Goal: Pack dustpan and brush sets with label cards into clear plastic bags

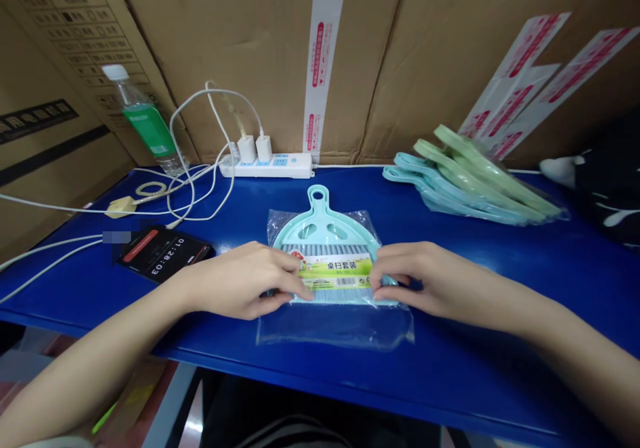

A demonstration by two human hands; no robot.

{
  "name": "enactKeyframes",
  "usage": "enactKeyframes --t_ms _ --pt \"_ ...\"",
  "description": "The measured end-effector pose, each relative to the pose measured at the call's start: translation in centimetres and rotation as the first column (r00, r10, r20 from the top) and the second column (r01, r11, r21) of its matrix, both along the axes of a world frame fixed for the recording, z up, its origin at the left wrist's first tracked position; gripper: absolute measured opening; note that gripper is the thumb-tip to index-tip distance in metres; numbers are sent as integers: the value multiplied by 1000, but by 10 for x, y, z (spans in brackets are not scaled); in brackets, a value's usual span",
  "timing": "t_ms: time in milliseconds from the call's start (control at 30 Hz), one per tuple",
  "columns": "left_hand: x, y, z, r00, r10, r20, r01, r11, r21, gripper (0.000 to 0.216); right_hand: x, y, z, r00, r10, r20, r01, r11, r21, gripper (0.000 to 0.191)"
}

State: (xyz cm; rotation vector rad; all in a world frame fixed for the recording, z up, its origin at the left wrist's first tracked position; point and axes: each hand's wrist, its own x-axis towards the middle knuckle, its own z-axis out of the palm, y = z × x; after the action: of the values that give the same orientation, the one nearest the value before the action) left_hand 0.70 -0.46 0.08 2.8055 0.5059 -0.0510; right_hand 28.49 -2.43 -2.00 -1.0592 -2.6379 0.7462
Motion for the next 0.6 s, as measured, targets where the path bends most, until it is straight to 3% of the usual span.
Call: enactKeyframes --t_ms 167,400,600 --pt "-1 -1 1 1000 -2 4 2 1000 -13 34 0 0 -4 998 -47 31 45 998 51 15" --pt "0 -2 3 1000 -23 19 23 999 -36 23 4 0 -6 999 -39 -8 39 998 49 30" --pt "1 -12 3 1000 -16 -11 15 999 -35 46 3 0 -6 999 -25 -26 26 999 47 31"
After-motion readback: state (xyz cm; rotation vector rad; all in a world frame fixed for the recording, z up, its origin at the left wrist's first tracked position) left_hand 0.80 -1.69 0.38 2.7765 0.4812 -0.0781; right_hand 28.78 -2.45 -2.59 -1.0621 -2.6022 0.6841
